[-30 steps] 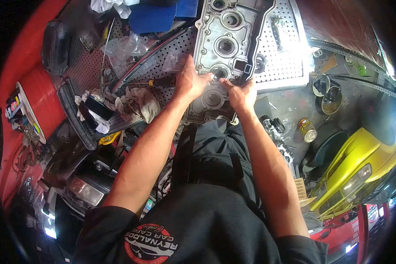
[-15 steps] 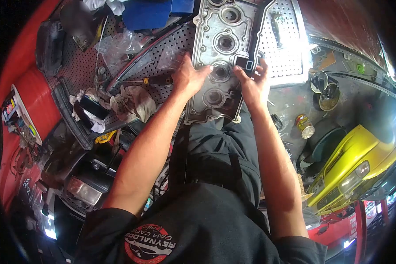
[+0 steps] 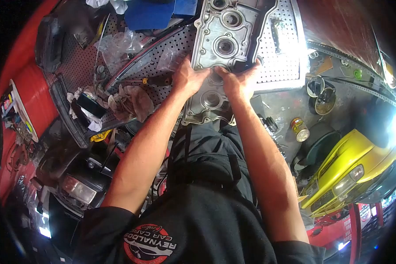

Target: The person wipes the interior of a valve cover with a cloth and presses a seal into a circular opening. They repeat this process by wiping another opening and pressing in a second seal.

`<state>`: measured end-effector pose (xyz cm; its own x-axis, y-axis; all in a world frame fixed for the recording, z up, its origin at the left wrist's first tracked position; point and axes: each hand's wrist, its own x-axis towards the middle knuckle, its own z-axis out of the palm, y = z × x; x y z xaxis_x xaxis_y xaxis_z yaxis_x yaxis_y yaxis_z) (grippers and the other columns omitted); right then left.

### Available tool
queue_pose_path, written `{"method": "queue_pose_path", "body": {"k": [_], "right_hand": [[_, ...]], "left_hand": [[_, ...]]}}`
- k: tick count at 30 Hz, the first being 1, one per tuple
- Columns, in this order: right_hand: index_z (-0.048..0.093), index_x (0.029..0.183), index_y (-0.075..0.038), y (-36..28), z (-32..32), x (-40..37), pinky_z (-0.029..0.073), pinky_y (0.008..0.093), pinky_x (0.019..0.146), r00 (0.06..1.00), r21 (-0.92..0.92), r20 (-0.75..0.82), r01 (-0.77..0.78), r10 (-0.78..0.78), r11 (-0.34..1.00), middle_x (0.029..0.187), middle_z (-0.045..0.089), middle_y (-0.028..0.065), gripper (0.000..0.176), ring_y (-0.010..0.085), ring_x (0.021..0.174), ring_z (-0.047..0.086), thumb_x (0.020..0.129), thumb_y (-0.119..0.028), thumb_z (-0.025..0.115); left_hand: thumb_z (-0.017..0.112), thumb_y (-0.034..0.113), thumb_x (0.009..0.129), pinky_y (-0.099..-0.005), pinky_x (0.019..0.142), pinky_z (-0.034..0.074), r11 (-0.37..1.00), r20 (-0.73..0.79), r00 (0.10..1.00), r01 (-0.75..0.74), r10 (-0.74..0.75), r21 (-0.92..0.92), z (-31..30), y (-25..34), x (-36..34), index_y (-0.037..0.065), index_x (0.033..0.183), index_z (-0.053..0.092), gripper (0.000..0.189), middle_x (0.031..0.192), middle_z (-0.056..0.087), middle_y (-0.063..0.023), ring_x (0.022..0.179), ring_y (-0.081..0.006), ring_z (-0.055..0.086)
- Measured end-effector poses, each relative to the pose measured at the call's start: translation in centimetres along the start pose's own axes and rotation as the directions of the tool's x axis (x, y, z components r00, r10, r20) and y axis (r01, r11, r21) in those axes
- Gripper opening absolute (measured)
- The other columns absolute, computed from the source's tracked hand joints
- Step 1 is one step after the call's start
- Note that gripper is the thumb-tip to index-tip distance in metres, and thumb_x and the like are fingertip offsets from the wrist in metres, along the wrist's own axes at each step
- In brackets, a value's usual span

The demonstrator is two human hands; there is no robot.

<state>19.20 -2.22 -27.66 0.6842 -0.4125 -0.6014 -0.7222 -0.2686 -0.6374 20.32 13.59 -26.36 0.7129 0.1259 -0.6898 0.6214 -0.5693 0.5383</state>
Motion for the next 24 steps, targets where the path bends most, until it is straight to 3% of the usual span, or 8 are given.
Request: {"method": "queue_pose_path", "body": {"k": [5, 13, 20, 24], "right_hand": [[0.017, 0.154, 0.007, 0.7, 0.4, 0.2, 0.028, 0.0419, 0.120, 0.998, -0.142, -0.061, 0.008, -0.017, 0.990, 0.152, 0.035, 0.0265, 0.130, 0.0368, 0.143, 0.036, 0.061, -0.034, 0.097], [0.016, 0.155, 0.006, 1.7, 0.6, 0.7, 0.028, 0.0434, 0.121, 0.996, -0.213, -0.069, 0.042, -0.058, 0.976, 0.154, 0.033, 0.0278, 0.131, 0.0385, 0.145, 0.033, 0.061, -0.035, 0.097], [0.017, 0.156, 0.005, -0.7, 0.3, -0.5, 0.028, 0.0451, 0.120, 0.995, -0.318, -0.103, -0.047, 0.015, 0.947, 0.155, 0.033, 0.0283, 0.130, 0.0402, 0.145, 0.033, 0.062, -0.038, 0.096], [0.017, 0.156, 0.005, 0.8, 0.4, 0.0, 0.028, 0.0460, 0.120, 0.995, -0.273, -0.078, 0.030, -0.054, 0.962, 0.154, 0.033, 0.0288, 0.128, 0.0407, 0.144, 0.033, 0.064, -0.038, 0.095]], "left_hand": [[0.081, 0.039, 0.078, -0.0454, 0.100, 0.050, 0.999, -0.016, 1.000, 0.009, -0.008, 0.045, 0.3, 0.0, 0.1, 0.009, 0.134, 0.056, 0.068, 0.122, 0.068, -0.0208, 0.115, -0.0379, 0.065], [0.080, 0.044, 0.078, -0.0464, 0.101, 0.050, 0.993, -0.001, 1.000, 0.030, -0.030, 0.113, 0.3, 0.1, 0.3, 0.010, 0.136, 0.055, 0.072, 0.124, 0.067, -0.0220, 0.116, -0.0399, 0.064], [0.079, 0.044, 0.078, -0.0474, 0.103, 0.049, 0.987, 0.012, 0.998, 0.065, -0.068, 0.145, 0.1, 0.5, 0.0, 0.005, 0.136, 0.053, 0.074, 0.125, 0.066, -0.0251, 0.117, -0.0418, 0.063], [0.080, 0.043, 0.078, -0.0473, 0.103, 0.049, 0.988, 0.007, 0.998, 0.063, -0.065, 0.142, 0.4, 0.3, 0.3, 0.005, 0.137, 0.052, 0.075, 0.127, 0.065, -0.0252, 0.118, -0.0416, 0.063]]}}
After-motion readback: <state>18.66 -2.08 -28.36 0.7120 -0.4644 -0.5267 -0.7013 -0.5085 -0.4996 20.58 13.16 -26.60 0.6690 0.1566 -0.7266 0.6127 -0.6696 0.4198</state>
